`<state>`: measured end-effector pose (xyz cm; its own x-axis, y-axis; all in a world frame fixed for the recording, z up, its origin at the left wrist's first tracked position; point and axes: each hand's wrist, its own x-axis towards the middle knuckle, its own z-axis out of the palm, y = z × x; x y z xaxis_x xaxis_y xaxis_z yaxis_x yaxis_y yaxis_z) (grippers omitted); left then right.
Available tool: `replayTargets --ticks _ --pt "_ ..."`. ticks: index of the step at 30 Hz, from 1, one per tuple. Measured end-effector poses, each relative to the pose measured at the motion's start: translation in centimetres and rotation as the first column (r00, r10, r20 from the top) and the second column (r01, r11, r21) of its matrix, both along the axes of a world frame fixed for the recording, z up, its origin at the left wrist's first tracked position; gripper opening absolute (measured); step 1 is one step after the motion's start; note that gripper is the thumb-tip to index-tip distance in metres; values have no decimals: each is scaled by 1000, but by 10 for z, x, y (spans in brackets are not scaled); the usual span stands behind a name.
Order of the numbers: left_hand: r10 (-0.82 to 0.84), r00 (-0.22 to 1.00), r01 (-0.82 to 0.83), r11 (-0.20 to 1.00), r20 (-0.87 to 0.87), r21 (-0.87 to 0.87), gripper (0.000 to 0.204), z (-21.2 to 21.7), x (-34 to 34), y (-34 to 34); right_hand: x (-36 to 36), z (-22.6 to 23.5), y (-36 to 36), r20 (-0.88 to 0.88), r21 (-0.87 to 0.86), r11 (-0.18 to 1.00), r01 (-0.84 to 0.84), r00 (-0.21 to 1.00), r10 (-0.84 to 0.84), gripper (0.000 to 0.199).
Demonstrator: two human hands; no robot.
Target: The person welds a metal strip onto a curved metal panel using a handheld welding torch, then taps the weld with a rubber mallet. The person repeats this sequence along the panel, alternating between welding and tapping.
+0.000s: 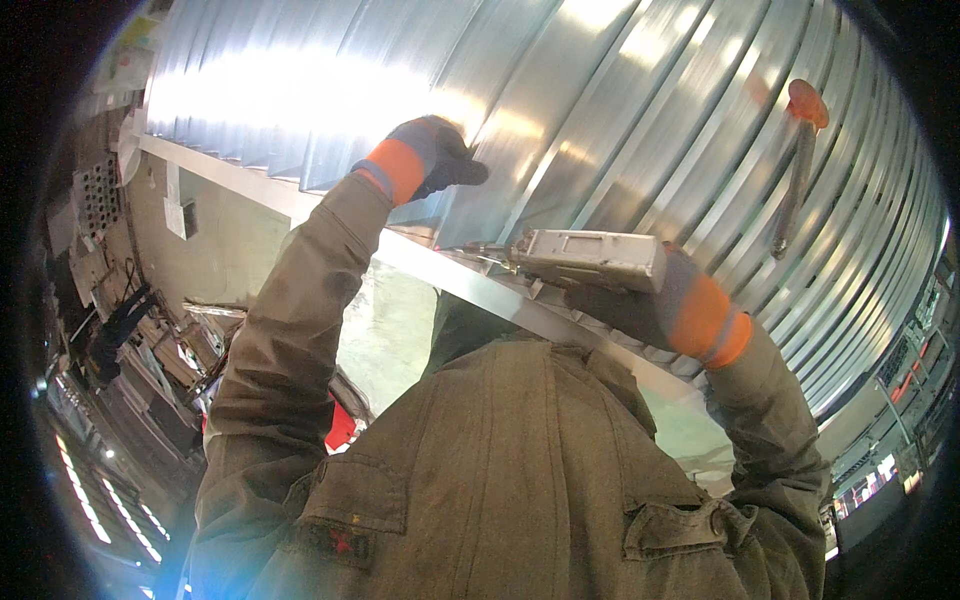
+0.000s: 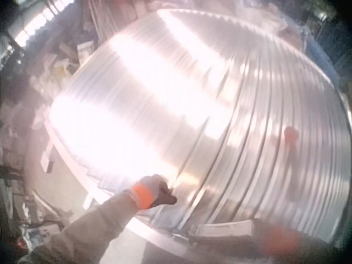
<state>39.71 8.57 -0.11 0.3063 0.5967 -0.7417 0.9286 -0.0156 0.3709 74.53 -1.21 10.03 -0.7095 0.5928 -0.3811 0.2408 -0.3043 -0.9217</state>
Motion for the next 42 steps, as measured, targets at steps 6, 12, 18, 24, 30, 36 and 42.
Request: replayTargets --ticks 6,12,18,24,30,36,42 --pt "-82 990 57 978 -116 -202 56 22 6 17 -17 -8 4 5 -48 999 16 1000 -16 41" --pt "-40 991 12 975 -124 -220 57 26 7 15 -29 -2 16 201 -21 992 -123 972 125 40" --pt "-69 986 29 967 -151 -253 57 21 7 17 -33 -13 11 254 -118 987 -107 958 135 41" --pt "18 997 -34 976 -75 -217 54 24 3 13 -33 -20 9 173 -137 986 -92 978 115 41" --pt "3 998 -17 976 -66 -218 54 20 1 13 -39 -21 10 134 -110 990 -90 985 105 39" --pt "23 998 -37 975 -65 -218 53 18 2 12 -41 -10 12 152 -35 992 -123 980 127 41" --pt "-71 989 44 978 -126 -203 50 27 7 14 -47 -1 19 193 -67 984 -168 965 178 40"
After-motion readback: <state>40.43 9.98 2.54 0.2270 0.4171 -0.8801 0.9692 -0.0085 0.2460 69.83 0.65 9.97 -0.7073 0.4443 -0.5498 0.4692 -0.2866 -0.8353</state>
